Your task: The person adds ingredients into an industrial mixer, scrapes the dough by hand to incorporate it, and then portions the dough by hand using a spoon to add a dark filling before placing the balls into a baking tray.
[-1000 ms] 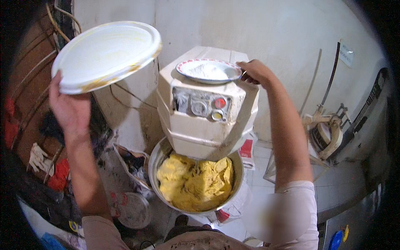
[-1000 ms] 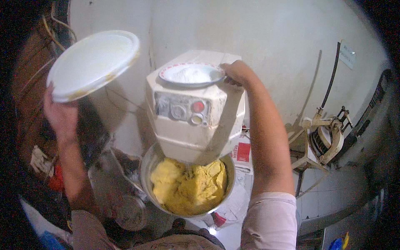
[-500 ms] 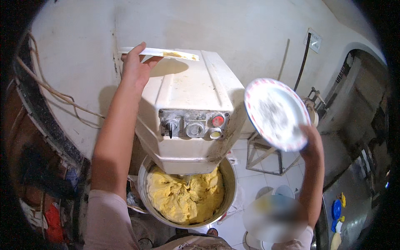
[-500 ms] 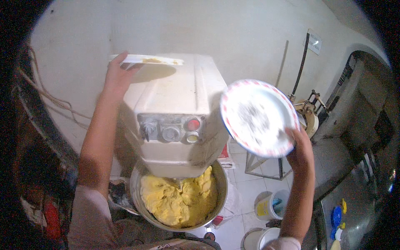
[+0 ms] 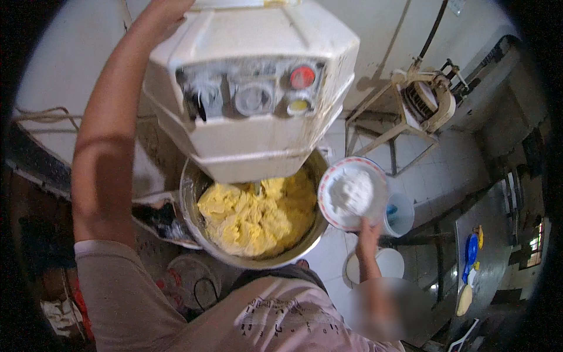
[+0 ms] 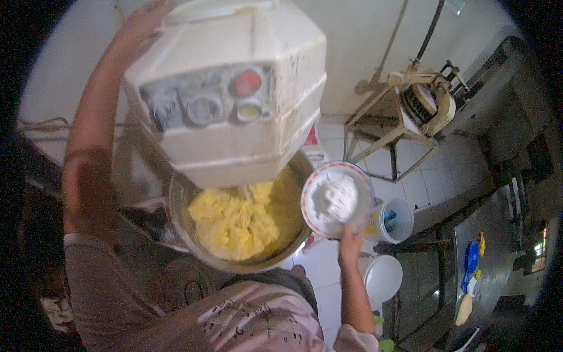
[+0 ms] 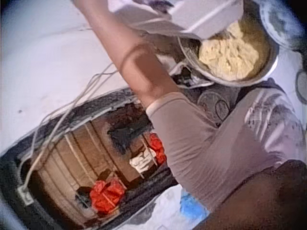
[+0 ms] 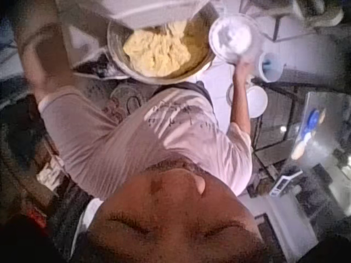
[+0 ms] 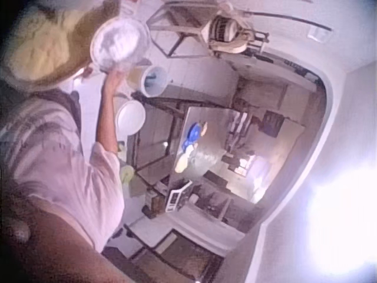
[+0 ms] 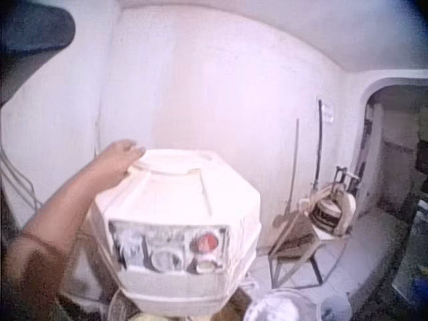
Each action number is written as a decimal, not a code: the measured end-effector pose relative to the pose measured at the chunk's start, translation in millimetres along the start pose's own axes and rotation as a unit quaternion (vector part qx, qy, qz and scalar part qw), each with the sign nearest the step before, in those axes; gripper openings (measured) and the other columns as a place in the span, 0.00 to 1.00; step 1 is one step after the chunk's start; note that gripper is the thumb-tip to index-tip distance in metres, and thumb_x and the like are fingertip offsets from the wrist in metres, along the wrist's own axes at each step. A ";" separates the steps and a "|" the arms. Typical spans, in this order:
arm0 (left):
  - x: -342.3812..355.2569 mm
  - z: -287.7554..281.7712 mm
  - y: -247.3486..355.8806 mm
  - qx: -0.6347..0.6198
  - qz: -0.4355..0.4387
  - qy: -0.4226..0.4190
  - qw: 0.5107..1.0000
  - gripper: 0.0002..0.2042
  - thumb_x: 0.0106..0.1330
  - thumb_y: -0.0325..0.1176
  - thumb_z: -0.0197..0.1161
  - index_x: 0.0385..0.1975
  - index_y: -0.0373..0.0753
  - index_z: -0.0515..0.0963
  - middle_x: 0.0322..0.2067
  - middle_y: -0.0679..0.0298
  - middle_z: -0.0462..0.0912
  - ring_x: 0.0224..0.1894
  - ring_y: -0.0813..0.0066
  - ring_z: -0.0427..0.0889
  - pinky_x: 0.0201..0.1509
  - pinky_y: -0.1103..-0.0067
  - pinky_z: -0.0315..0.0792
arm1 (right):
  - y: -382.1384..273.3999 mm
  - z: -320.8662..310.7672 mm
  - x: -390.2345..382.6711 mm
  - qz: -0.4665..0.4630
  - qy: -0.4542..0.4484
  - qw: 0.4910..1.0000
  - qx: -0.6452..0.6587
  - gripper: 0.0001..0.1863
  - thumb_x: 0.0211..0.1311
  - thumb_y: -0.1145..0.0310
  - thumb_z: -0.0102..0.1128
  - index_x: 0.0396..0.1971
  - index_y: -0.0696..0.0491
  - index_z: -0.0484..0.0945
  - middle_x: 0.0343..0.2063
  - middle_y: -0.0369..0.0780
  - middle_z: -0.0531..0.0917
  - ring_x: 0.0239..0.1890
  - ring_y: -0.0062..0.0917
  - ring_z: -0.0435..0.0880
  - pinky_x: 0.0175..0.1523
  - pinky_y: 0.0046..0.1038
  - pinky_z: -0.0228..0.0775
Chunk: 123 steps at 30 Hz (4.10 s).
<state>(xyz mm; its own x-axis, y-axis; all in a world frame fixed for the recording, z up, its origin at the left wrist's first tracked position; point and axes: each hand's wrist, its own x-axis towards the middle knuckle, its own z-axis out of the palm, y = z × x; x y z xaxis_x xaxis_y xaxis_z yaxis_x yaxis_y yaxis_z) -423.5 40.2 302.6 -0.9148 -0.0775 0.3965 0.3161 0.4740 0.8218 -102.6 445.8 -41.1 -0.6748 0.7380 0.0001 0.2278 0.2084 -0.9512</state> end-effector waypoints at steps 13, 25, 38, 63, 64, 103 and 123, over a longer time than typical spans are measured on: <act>-84.5 -19.2 2.1 0.095 0.166 -0.050 0.980 0.25 0.64 0.45 0.51 0.52 0.28 0.68 0.49 0.48 0.73 0.51 0.59 0.72 0.57 0.73 0.64 | -8.2 50.7 -54.5 -0.019 -0.159 0.987 0.011 0.33 0.54 0.79 0.43 0.62 0.60 0.47 0.54 0.51 0.66 0.56 0.35 0.66 0.61 0.28 0.54; -68.2 -17.5 -5.5 0.196 0.144 -0.027 0.970 0.28 0.63 0.50 0.49 0.52 0.30 0.68 0.51 0.44 0.71 0.55 0.54 0.69 0.59 0.71 0.61 | -23.0 105.7 -49.9 -0.145 -0.250 0.948 -0.135 0.32 0.51 0.81 0.43 0.60 0.60 0.52 0.50 0.54 0.70 0.52 0.41 0.70 0.57 0.31 0.60; -88.2 -29.8 -29.6 0.136 0.282 0.112 0.943 0.22 0.63 0.42 0.50 0.53 0.33 0.68 0.52 0.50 0.70 0.56 0.58 0.67 0.61 0.72 0.59 | -36.0 50.6 -49.5 0.045 -0.260 0.962 -0.073 0.20 0.54 0.77 0.47 0.49 0.63 0.67 0.46 0.52 0.74 0.47 0.34 0.75 0.52 0.29 0.65; -399.2 94.2 -83.5 0.208 0.075 -0.185 0.957 0.30 0.60 0.43 0.50 0.59 0.31 0.57 0.62 0.43 0.49 0.66 0.44 0.43 0.67 0.58 0.39 | -93.9 71.4 -16.7 -0.695 -0.425 0.549 -0.188 0.27 0.49 0.68 0.48 0.54 0.49 0.68 0.47 0.45 0.71 0.54 0.41 0.68 0.60 0.48 0.57; -400.2 106.6 -79.6 0.262 0.065 -0.243 0.932 0.29 0.58 0.41 0.51 0.58 0.30 0.59 0.62 0.43 0.50 0.65 0.43 0.44 0.67 0.58 0.39 | -97.2 73.6 -17.9 -0.701 -0.433 0.539 -0.174 0.27 0.49 0.69 0.48 0.54 0.49 0.68 0.47 0.45 0.71 0.54 0.42 0.68 0.59 0.49 0.57; -573.2 20.9 -54.7 0.109 -0.266 0.150 0.946 0.21 0.65 0.31 0.50 0.57 0.32 0.62 0.58 0.49 0.63 0.61 0.55 0.62 0.62 0.68 0.57 | -293.8 62.6 16.2 -0.775 -0.015 0.616 -0.140 0.32 0.44 0.71 0.58 0.54 0.34 0.70 0.39 0.45 0.71 0.36 0.35 0.70 0.43 0.31 0.67; -572.2 67.8 -46.7 0.177 -0.307 -0.050 0.934 0.18 0.63 0.35 0.52 0.51 0.34 0.69 0.49 0.47 0.73 0.52 0.53 0.72 0.56 0.69 0.64 | -18.3 233.1 -14.5 -0.137 -0.764 0.613 -0.146 0.39 0.57 0.68 0.52 0.66 0.31 0.44 0.25 0.39 0.75 0.20 0.20 0.72 0.30 0.23 0.71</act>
<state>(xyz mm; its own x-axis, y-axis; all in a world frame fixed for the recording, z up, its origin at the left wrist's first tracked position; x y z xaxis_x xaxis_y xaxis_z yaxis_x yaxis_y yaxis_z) 68.1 121.9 9.6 -0.9208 -0.3559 -0.1597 -0.3623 0.6281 0.6887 -260.6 281.7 -95.6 -0.5350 -0.7670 -0.3543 -0.0746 0.4606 -0.8845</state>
